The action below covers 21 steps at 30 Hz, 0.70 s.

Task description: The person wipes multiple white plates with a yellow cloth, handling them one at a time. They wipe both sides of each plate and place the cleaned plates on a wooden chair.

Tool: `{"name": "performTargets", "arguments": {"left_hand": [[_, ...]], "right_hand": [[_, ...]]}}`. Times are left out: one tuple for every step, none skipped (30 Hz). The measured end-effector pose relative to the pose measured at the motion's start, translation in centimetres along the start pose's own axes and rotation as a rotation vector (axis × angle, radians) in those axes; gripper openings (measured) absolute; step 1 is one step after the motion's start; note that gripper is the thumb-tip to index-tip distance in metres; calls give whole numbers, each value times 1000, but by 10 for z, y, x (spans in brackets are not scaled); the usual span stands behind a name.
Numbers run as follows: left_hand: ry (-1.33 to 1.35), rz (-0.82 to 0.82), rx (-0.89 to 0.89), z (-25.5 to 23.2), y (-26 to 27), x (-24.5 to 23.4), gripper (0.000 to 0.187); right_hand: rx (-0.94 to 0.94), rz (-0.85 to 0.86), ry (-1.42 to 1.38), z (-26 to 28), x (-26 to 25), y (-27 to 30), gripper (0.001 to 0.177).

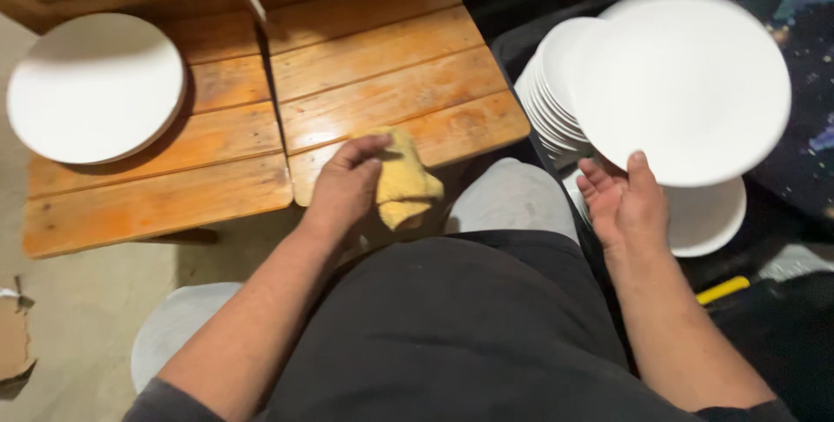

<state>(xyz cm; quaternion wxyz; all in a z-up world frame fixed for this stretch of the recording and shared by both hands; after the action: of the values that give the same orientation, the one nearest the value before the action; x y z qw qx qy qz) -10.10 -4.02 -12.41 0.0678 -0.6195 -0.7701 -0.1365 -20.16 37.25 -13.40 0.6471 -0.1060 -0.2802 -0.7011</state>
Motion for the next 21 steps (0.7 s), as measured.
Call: {"name": "performTargets", "arguments": {"left_hand": [[-3,-21,-77,3,2,1,45],[-6,-45,-151,3,6,3,46],[-8,-69,-224,1,11,6,48],[38,-50,-211,-13,16,13,52],[84,-30,-197,-27,20,20,58],[129,-10,-183,-42,23,26,63],[189,43,-150,-57,25,35,65],[249,97,-119,-71,28,43,68],[308,151,-88,-84,31,49,70],[330,132,-84,-89,34,46,69],[352,113,-80,-93,36,42,67],[373,97,-74,-95,36,37,66],[465,140,-24,-102,39,35,64],[556,185,24,-106,44,33,62],[646,231,74,-111,48,31,60],[676,208,80,-108,50,26,58],[705,185,87,-106,51,22,56],[738,163,96,-104,51,18,54],[749,149,99,-103,52,16,54],[763,137,97,-102,53,15,53],[776,125,96,-101,54,14,53]], "right_hand": [[-10,61,35,7,26,6,44],[15,124,61,9,52,12,46],[39,186,87,11,78,18,49],[65,249,113,8,103,26,51],[115,333,109,3,129,36,54],[164,417,105,-3,154,46,57],[213,501,101,-11,177,56,61],[253,504,146,-19,191,63,60],[291,506,192,-28,204,69,60],[329,504,239,-37,213,74,62],[345,568,258,-42,225,81,64],[358,632,276,-47,236,87,66],[370,696,293,-51,245,92,68],[324,788,341,-49,254,96,72],[277,879,388,-47,259,100,76],[227,971,437,-46,265,105,81],[64,979,605,-41,265,102,76],[-104,979,773,-37,268,99,72],[-277,969,936,-34,271,97,68],[-304,921,954,-37,269,92,73],[-332,874,972,-41,270,87,77]]}}
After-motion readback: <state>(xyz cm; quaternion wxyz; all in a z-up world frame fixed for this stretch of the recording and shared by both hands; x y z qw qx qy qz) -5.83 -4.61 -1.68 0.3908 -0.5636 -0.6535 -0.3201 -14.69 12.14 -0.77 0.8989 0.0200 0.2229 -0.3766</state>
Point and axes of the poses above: each hand's wrist, its own y-axis away from the middle knuckle, its own x-axis out of the palm, z = x × y, the point moved 10 cm from there along -y, towards the middle knuckle, and after that the axes turned 1 degree about z, right-handed, at the moved point
